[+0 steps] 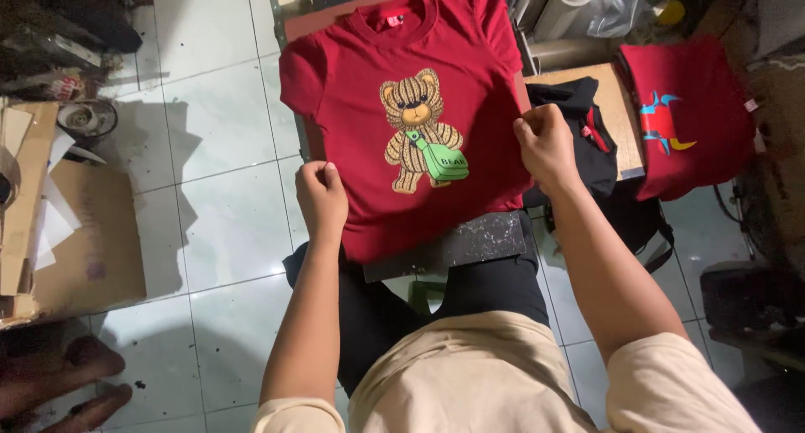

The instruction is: The person folds a red t-shirt with a bear graphic on a flat surface, smoothing it out with their hands. They then pick up a black t-shirt with a similar graphic, unfold it, and smooth it out on the same surface.

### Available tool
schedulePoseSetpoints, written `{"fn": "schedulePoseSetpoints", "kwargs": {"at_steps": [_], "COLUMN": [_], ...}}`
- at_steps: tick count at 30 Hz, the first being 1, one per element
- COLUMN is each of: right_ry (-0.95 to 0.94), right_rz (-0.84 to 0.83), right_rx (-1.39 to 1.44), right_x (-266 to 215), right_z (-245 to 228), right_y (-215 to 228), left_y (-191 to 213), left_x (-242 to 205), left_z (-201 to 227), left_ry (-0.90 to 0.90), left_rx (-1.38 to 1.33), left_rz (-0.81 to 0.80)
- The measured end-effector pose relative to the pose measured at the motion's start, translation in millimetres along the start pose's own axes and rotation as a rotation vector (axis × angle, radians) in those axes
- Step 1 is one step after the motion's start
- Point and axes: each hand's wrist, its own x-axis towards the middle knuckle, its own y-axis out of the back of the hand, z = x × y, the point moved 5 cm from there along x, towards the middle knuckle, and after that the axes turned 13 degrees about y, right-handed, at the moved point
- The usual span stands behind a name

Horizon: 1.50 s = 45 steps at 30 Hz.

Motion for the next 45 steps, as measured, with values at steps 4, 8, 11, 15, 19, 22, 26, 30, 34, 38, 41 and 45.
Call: {"fn": "schedulePoseSetpoints", "kwargs": {"at_steps": [4, 8, 11, 15, 19, 22, 26, 30, 34, 38, 41, 45], "right_ry": [-0.151, -0.179, -0.131, -0.166, -0.106, -0.069, -0.144, -0.075, 0.072, 0.178, 0.28, 0.36], "right_rz": [0.027, -0.002, 0.026, -0.028, -0.101, -0.021, -0.047, -0.009, 0.06, 0.174, 0.138, 0.12], "right_rx": [0.273, 0.366, 0.468, 0.548, 0.575, 0.89, 1.065, 0.925, 0.918, 0.783, 0.695, 0.465], "right_x": [-3, 3, 9, 10, 18, 16, -5, -10, -9, -10, -25, -61], "right_z": [-14, 16, 0, -26, -34, -57, -90, -74, -76, -97, -119, -123], "right_y": [-14, -19, -14, -17, 1, 25, 45, 45, 65, 101, 139, 191], "left_y": [6, -6, 0, -2, 10, 37, 61, 51, 70, 96, 114, 115], "left_x": [0, -2, 3, 14, 18, 4, -24, -20, -17, -21, -33, -36], "left_z": [2, -4, 0, 9, 30, 67, 98, 84, 99, 135, 167, 186], "left_ry": [0.154, 0.331, 0.365, 0.373, 0.34, 0.288, 0.415, 0.187, 0.055, -0.111, -0.232, -0.36], "left_rx": [-0.142, -0.443, -0.473, -0.349, -0.497, -0.952, -0.959, -0.759, -0.729, -0.709, -0.652, -0.429], "left_rz": [-0.051, -0.287, -0.301, -0.357, -0.436, -0.482, -0.481, -0.391, -0.274, -0.278, -0.384, -0.434]}}
